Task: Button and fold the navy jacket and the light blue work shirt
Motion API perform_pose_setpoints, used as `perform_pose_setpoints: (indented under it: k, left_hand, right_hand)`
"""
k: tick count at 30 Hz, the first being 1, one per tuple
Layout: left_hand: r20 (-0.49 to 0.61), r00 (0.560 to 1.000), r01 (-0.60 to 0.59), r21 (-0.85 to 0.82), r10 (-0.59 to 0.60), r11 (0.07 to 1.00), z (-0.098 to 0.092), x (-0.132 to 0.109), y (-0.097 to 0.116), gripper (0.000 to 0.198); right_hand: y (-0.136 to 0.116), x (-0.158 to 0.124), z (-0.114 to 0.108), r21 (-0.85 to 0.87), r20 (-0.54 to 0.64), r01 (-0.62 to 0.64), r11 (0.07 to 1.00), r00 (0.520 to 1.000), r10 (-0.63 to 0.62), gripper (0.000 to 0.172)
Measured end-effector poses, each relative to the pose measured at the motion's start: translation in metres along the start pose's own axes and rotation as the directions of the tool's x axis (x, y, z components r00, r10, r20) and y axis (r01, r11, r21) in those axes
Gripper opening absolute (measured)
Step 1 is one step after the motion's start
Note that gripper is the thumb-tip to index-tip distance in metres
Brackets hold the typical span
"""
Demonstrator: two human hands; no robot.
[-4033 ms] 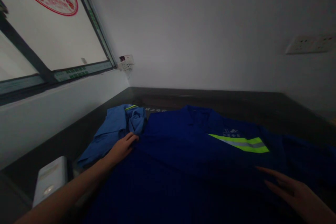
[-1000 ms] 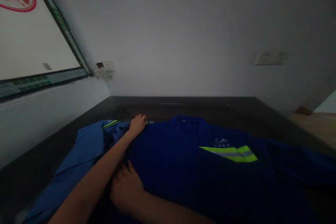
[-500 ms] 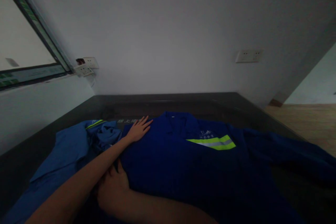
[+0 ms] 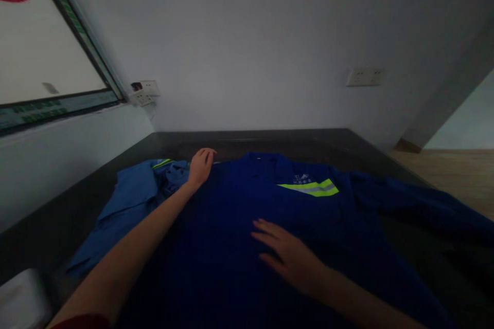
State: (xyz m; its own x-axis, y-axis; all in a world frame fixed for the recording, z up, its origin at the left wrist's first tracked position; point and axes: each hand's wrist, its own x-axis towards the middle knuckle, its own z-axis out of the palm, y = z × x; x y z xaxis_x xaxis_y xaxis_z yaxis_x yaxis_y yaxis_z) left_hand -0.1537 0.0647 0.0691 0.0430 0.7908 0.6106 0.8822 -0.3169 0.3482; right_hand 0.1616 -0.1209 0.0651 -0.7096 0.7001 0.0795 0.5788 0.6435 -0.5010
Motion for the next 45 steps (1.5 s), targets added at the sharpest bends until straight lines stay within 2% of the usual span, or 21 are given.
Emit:
perform_pose_setpoints:
  k: [2, 4, 7, 10, 12, 15, 20, 26, 29, 32, 34, 36, 38, 41, 45]
  left_hand:
    - [0.061, 0.997, 0.055, -0.084, -0.05, 0.995, -0.033, -0.01, -0.002, 0.032]
    - [0.237, 0.967, 0.121, -0.109, -0.092, 0.987, -0.066, -0.031, -0.008, 0.028]
    - [0.473, 0.869, 0.197, -0.06, -0.146, 0.979, -0.102, -0.075, -0.017, 0.028]
    - [0.593, 0.793, 0.17, 0.005, -0.14, 0.985, -0.117, -0.119, -0.025, 0.042]
    - [0.59, 0.79, 0.159, 0.062, -0.165, 0.985, -0.116, -0.14, -0.03, 0.051]
    - [0.528, 0.815, 0.193, 0.139, -0.238, 0.971, -0.108, -0.157, -0.034, 0.05]
    - [0.582, 0.792, 0.203, 0.037, -0.186, 0.978, -0.103, -0.159, -0.029, 0.059]
    - [0.501, 0.846, 0.165, 0.076, -0.18, 0.983, -0.104, -0.163, -0.037, 0.048]
    - [0.525, 0.832, 0.171, 0.066, -0.18, 0.983, -0.105, -0.164, -0.042, 0.049]
    - [0.549, 0.817, 0.183, 0.04, -0.174, 0.982, -0.103, -0.151, -0.04, 0.045]
    - [0.489, 0.855, 0.171, 0.051, -0.174, 0.984, -0.095, -0.135, -0.038, 0.041]
    - [0.415, 0.899, 0.11, 0.094, -0.139, 0.989, -0.08, -0.118, -0.042, 0.043]
    - [0.409, 0.908, 0.027, 0.154, -0.089, 0.988, -0.063, -0.106, -0.052, 0.046]
    - [0.416, 0.904, 0.005, 0.227, -0.102, 0.974, -0.045, -0.096, -0.078, 0.046]
    - [0.365, 0.922, 0.014, 0.304, -0.13, 0.953, -0.042, -0.089, -0.11, 0.038]
  right_hand:
    - [0.038, -0.035, -0.011, -0.086, -0.14, -0.12, 0.989, 0.984, 0.107, 0.041]
    - [0.076, -0.068, -0.016, -0.164, -0.26, -0.201, 0.966, 0.953, 0.154, 0.044]
    - [0.122, -0.106, -0.014, -0.28, -0.293, -0.195, 0.94, 0.95, 0.11, 0.053]
    - [0.147, -0.122, -0.01, -0.384, -0.299, -0.146, 0.912, 0.954, 0.027, 0.054]
    - [0.155, -0.121, -0.007, -0.444, -0.314, -0.122, 0.888, 0.949, -0.027, 0.052]
    - [0.161, -0.113, -0.006, -0.503, -0.319, -0.076, 0.861, 0.942, -0.103, 0.048]
    - [0.157, -0.11, -0.01, -0.582, -0.335, -0.054, 0.811, 0.925, -0.18, 0.046]
    - [0.149, -0.122, -0.015, -0.598, -0.344, -0.041, 0.8, 0.915, -0.21, 0.058]
    - [0.149, -0.124, -0.012, -0.611, -0.333, -0.006, 0.792, 0.909, -0.249, 0.057]
    - [0.148, -0.123, -0.006, -0.627, -0.329, 0.008, 0.779, 0.904, -0.274, 0.051]
    - [0.148, -0.122, -0.002, -0.633, -0.343, -0.014, 0.774, 0.902, -0.264, 0.046]
    - [0.149, -0.122, 0.001, -0.632, -0.355, -0.039, 0.774, 0.902, -0.244, 0.043]
    - [0.15, -0.123, 0.004, -0.616, -0.352, -0.052, 0.786, 0.911, -0.215, 0.042]
    - [0.153, -0.125, 0.007, -0.579, -0.347, -0.073, 0.812, 0.923, -0.165, 0.042]
    - [0.151, -0.124, 0.009, -0.562, -0.375, -0.107, 0.82, 0.917, -0.137, 0.042]
